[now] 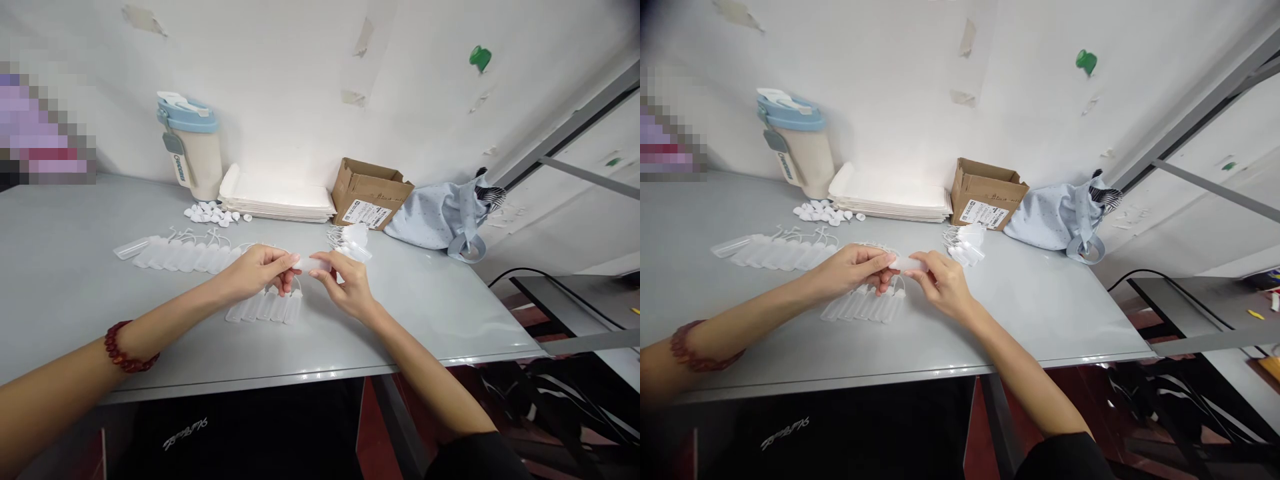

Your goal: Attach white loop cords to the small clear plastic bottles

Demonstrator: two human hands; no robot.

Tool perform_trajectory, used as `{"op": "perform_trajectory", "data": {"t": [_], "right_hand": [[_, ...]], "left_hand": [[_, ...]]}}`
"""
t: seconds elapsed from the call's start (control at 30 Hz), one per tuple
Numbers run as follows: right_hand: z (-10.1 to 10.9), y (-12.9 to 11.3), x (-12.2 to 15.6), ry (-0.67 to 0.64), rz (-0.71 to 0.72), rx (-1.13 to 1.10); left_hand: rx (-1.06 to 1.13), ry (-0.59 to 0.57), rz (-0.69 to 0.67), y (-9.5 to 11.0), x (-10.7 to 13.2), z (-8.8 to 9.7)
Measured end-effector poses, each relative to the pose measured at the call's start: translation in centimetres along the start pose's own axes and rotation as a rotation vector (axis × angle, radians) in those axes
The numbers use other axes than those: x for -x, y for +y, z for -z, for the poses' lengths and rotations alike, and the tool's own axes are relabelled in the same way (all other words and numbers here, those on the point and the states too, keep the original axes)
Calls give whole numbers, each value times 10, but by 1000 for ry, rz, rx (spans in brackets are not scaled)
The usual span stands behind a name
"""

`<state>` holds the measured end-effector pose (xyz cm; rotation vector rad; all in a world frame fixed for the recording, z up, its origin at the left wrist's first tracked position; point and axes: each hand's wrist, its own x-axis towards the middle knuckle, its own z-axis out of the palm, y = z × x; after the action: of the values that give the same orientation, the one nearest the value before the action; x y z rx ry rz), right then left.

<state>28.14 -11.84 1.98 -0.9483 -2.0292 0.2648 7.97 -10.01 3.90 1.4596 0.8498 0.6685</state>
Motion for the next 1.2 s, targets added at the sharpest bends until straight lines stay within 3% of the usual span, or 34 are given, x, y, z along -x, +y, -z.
{"op": "perform_trajectory", "data": {"t": [0.2, 0.4, 0.57, 0.87, 1.2], "right_hand": [[2, -3, -2, -59, -227, -160], [5, -7, -4, -97, -432, -343], [6, -7, -4, -119, -524, -445], [3, -4, -5, -80, -475, -465], [3, 2, -4, -44, -402, -412]], "left_hand": [[-263, 99, -123, 5, 5, -6], [-363, 132, -189, 1, 6, -9], [-414, 160, -247, -3, 6, -9], [-497, 233, -343, -6, 3, -7], [-195, 246, -216, -6, 3, -5]]}}
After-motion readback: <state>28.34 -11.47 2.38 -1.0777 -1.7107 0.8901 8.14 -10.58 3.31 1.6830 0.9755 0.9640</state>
